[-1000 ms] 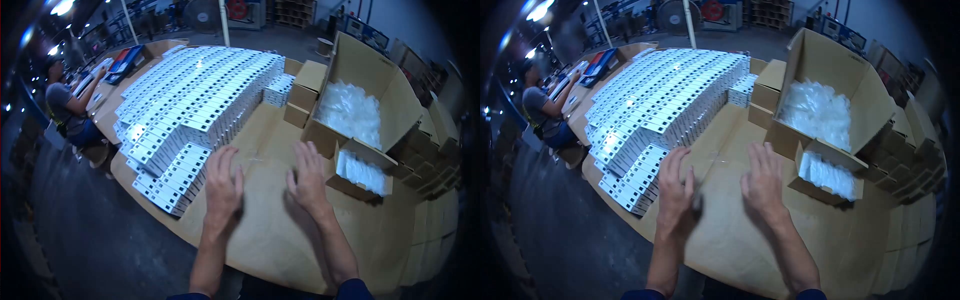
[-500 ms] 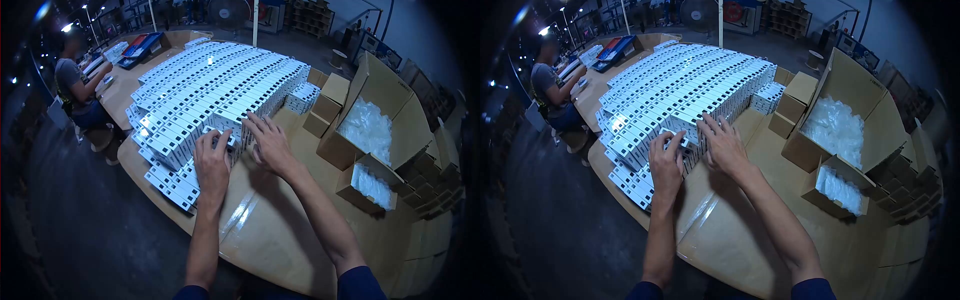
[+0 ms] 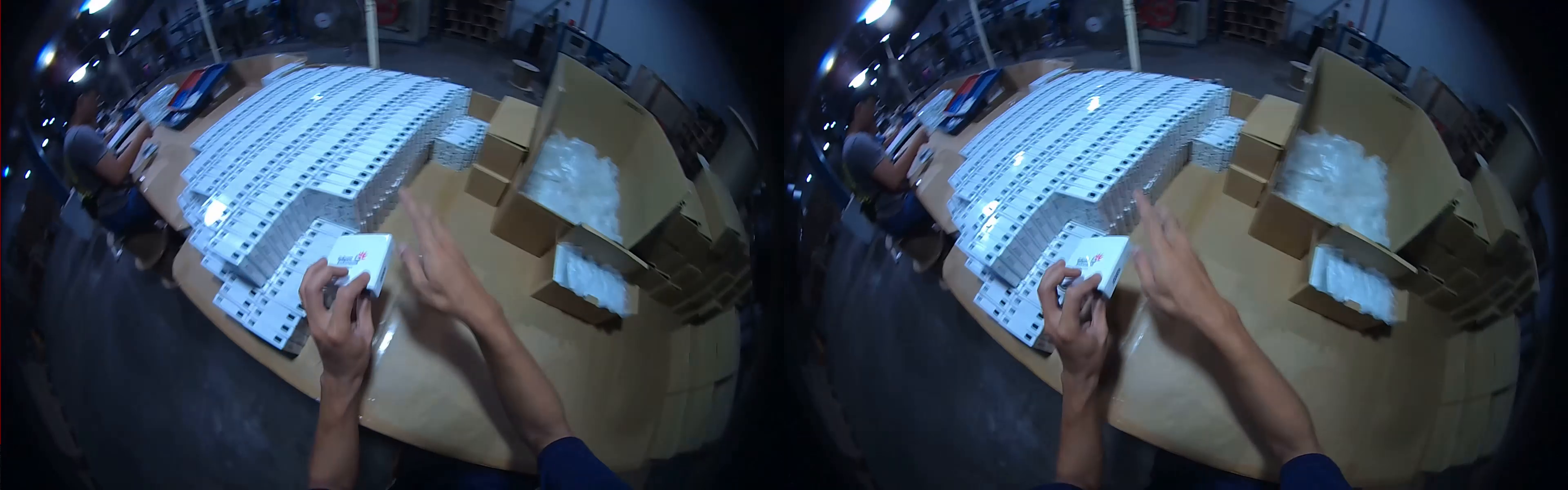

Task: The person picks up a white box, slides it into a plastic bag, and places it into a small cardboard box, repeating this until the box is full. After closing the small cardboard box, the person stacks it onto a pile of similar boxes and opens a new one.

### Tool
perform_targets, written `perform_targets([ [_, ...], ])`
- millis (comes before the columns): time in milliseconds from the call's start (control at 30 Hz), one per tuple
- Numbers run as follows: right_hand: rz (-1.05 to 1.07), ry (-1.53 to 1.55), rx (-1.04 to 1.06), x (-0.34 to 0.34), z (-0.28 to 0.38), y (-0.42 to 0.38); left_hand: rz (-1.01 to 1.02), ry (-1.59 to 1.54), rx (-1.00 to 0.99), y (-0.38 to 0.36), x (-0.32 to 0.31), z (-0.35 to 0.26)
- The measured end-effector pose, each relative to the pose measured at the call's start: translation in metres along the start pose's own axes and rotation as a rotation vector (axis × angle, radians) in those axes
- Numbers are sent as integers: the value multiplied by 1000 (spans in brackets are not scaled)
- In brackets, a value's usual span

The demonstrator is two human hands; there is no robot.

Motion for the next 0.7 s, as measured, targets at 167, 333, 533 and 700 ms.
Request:
perform_targets([
  [167,83,1050,-518,21,-27,-91,133,-239,-134,-29,-39,-58],
  [333,-191,986,-496,102,-69,-147,460,-557,-188,-18,-78,-136],
  [533,-320,677,-514,206,-80,-186,519,-653,-356,60,-188,-198],
  [700,-549,239,-294,293,-72,-166,314,-509,-571,132,-327,-253],
])
Point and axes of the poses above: each hand's wrist, its own y-axis towards the middle knuckle, its own x-axis out of the back of the hand, z = x × y, the point moved 8 cm from there along y, towards the middle knuckle, and after that the axes turned 8 degrees about y, right-handed, at the moved point
